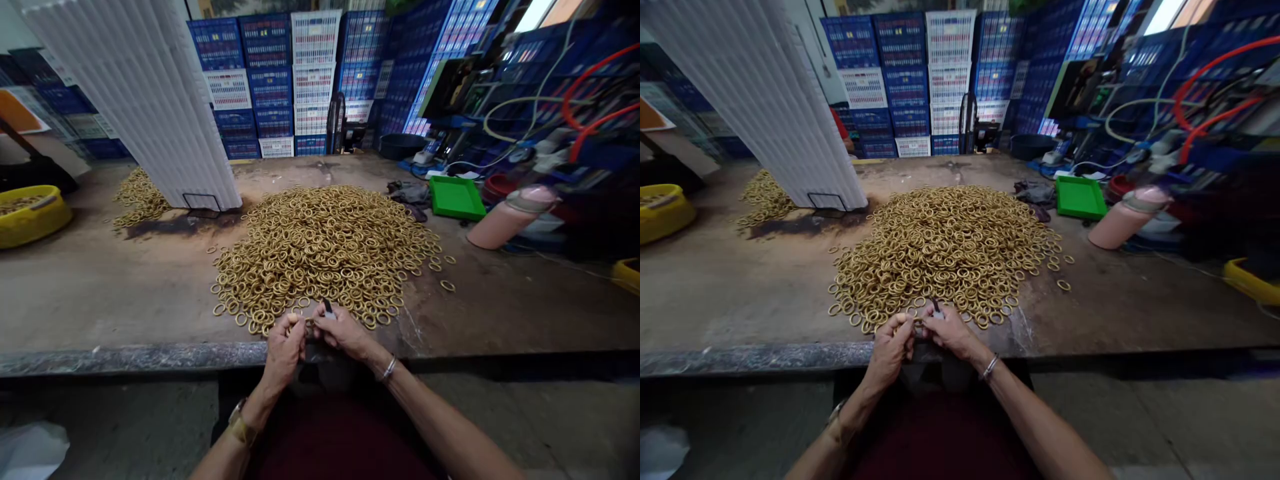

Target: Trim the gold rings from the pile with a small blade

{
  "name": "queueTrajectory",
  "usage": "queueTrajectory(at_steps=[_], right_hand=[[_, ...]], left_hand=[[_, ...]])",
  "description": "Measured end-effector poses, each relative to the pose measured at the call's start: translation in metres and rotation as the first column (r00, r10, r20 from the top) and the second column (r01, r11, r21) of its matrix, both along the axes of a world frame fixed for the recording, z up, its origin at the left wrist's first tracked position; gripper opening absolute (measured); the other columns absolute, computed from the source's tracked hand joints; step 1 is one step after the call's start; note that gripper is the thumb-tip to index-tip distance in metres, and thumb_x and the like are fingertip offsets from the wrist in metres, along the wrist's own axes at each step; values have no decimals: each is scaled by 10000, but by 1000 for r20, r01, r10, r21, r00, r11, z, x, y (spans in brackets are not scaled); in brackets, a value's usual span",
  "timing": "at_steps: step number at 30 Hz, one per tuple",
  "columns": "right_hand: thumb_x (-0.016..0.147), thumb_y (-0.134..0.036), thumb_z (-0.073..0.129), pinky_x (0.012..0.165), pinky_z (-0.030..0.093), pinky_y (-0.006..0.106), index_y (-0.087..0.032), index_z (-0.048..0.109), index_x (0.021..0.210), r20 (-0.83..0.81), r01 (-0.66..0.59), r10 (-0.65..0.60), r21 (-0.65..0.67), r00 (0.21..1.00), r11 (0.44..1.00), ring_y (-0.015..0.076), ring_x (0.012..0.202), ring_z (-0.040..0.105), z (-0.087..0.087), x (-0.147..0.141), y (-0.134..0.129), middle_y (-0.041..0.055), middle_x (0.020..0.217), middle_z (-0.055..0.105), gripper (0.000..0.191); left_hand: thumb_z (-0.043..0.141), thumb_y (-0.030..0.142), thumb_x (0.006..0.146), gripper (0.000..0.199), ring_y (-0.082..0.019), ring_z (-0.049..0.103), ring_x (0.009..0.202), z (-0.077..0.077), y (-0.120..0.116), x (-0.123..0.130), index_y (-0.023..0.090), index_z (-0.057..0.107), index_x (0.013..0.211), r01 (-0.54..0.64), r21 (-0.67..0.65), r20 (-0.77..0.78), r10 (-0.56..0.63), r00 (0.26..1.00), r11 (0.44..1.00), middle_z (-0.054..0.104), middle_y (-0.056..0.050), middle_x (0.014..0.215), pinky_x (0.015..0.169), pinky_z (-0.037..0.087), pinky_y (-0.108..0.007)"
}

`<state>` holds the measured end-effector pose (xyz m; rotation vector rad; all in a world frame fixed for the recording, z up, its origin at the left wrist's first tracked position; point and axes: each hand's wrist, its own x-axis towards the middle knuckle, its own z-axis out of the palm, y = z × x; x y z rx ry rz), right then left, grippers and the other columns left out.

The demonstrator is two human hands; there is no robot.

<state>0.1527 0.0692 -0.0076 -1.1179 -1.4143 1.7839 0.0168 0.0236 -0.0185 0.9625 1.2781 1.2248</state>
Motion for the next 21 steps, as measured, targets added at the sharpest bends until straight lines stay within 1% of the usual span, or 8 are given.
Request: queueTrajectory(at_steps=[3, 5, 8, 10, 15, 17, 19, 21], right_hand=[[727, -422, 519, 336, 236, 152, -170, 480, 734, 73, 26, -29, 30, 997, 999, 26, 347, 335, -5, -3, 2, -58, 528, 509, 255], [724, -405, 525, 346, 240, 156, -170, 481, 698, 118, 39, -46, 60, 992, 997, 28, 358, 327, -6, -6, 2, -67, 501, 476, 241], [712, -352, 530, 362, 233, 160, -175, 471, 653, 153, 51, -66, 98, 986, 994, 29, 373, 303, -4, -7, 3, -85, 469, 409, 195], [709, -334, 521, 367, 225, 164, -178, 471, 649, 158, 52, -69, 109, 985, 993, 32, 378, 293, -2, -8, 2, -90, 461, 384, 175], [713, -363, 490, 365, 224, 173, -180, 469, 682, 102, 34, -40, 62, 994, 998, 44, 376, 294, 0, -8, 2, -84, 477, 402, 186], [725, -344, 461, 378, 245, 176, -180, 469, 688, 126, 58, -66, 70, 990, 996, 50, 388, 312, 0, -7, 2, -72, 500, 431, 169], [723, -289, 447, 415, 276, 180, -175, 483, 673, 225, 91, -129, 171, 966, 981, 62, 429, 349, -1, -5, 2, -59, 517, 447, 130], [715, -231, 445, 465, 296, 186, -171, 498, 646, 344, 52, -181, 353, 921, 934, 74, 485, 377, -2, -2, 1, -47, 531, 450, 105]], left_hand=[[511, 386, 769, 229, -48, 352, 356, 7, -1, -1, 163, 549, 737, 29, 47, -122, -23, 992, 998, 395, 81, 435, 374, 314, -165], [516, 387, 761, 224, -47, 351, 349, 10, -2, 0, 166, 539, 728, 62, 30, -126, -58, 990, 998, 403, 82, 441, 367, 312, -166], [511, 426, 753, 258, -40, 348, 341, 11, -2, 1, 172, 488, 714, 123, -76, 3, -123, 992, 989, 442, 74, 497, 337, 299, -162], [512, 448, 747, 282, -34, 351, 350, 9, -2, 1, 173, 464, 710, 151, -127, 107, -137, 985, 980, 466, 65, 543, 328, 294, -155], [527, 428, 751, 268, -28, 361, 385, 4, -4, 0, 172, 455, 714, 168, -97, 236, -141, 962, 981, 472, 62, 583, 350, 310, -148], [522, 421, 758, 261, -29, 360, 388, 3, -5, 0, 174, 451, 716, 175, -82, 261, -149, 954, 981, 476, 60, 593, 350, 314, -150], [518, 417, 763, 259, -30, 359, 388, 3, -5, -1, 174, 445, 711, 163, -74, 260, -139, 955, 984, 479, 57, 597, 346, 313, -151], [515, 420, 765, 264, -31, 362, 386, 2, -5, 0, 174, 441, 701, 139, -64, 235, -120, 965, 988, 478, 56, 593, 344, 312, -152]])
